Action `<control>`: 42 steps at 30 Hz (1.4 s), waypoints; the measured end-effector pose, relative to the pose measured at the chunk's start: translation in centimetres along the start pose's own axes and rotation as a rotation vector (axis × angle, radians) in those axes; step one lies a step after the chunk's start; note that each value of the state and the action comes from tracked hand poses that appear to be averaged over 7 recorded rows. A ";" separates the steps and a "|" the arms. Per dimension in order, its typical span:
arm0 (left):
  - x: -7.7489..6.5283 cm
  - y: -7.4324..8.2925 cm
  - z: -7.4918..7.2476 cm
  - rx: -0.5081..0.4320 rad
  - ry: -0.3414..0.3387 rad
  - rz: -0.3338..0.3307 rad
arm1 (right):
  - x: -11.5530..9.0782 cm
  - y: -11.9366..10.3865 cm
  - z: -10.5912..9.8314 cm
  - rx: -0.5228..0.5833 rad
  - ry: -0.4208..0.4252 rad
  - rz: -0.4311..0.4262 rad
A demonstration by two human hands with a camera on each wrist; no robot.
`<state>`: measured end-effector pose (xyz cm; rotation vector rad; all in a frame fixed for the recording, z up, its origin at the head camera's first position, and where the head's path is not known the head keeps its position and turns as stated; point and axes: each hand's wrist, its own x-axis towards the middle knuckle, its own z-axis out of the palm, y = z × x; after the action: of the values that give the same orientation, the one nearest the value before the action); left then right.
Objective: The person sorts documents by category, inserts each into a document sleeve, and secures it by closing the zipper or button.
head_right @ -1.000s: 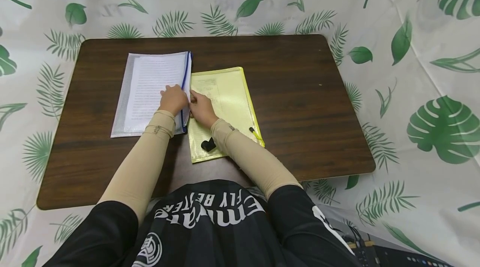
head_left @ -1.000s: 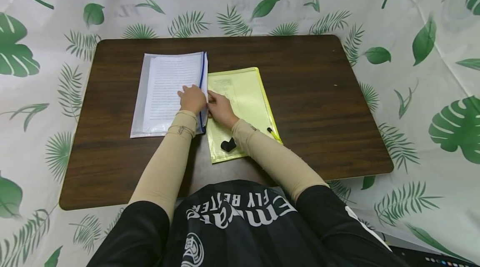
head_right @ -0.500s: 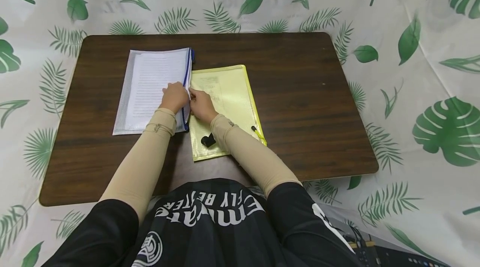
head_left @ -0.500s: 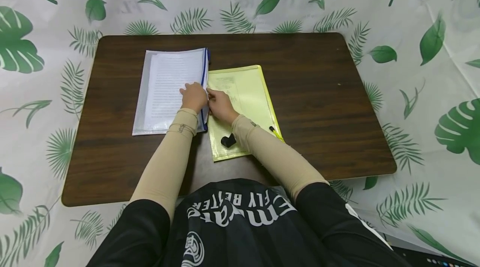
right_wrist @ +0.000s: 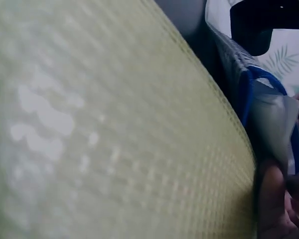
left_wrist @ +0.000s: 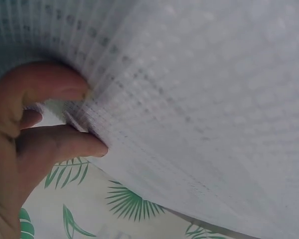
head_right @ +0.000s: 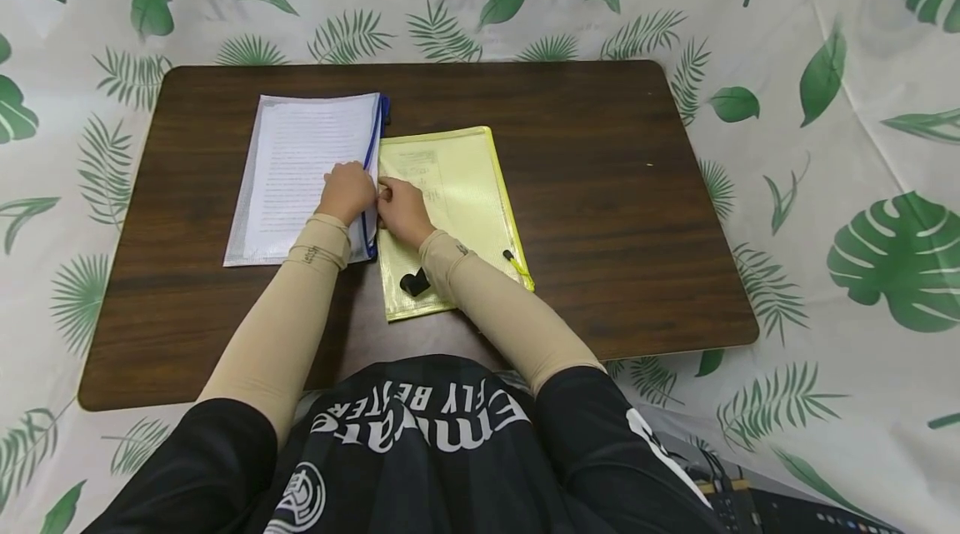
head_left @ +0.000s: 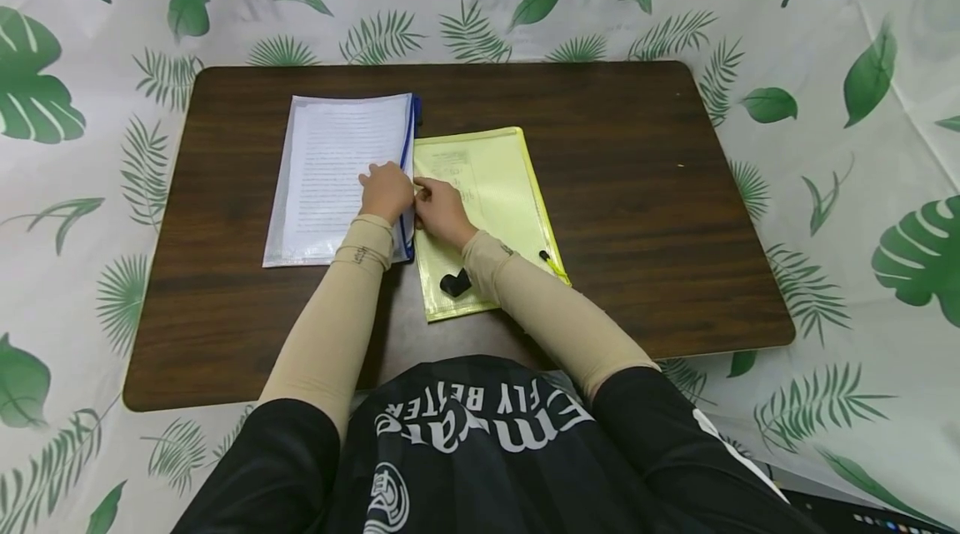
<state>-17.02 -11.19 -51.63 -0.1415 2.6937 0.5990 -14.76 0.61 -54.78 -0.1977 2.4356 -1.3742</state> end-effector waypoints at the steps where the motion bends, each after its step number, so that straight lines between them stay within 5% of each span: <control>1: 0.1 0.0 0.0 0.000 0.000 0.000 | 0.0 0.0 0.0 0.002 0.001 -0.008; 11: 0.0 0.0 0.3 -0.020 -0.024 -0.011 | -0.2 0.4 0.5 -0.039 -0.002 0.000; 23: 0.2 0.5 -0.3 -0.090 -0.035 -0.034 | 0.1 -1.0 0.6 -0.308 0.005 -0.126; 31: 0.0 0.2 -0.3 -0.109 0.025 -0.029 | -0.1 -0.8 0.4 -0.319 0.003 -0.132; 42: 0.0 -0.5 0.2 0.123 0.102 0.000 | -0.1 0.1 0.4 -0.109 0.051 -0.043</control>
<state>-16.84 -11.55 -51.97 -0.1424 2.8195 0.4358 -14.51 0.39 -55.05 -0.2456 2.5650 -1.2796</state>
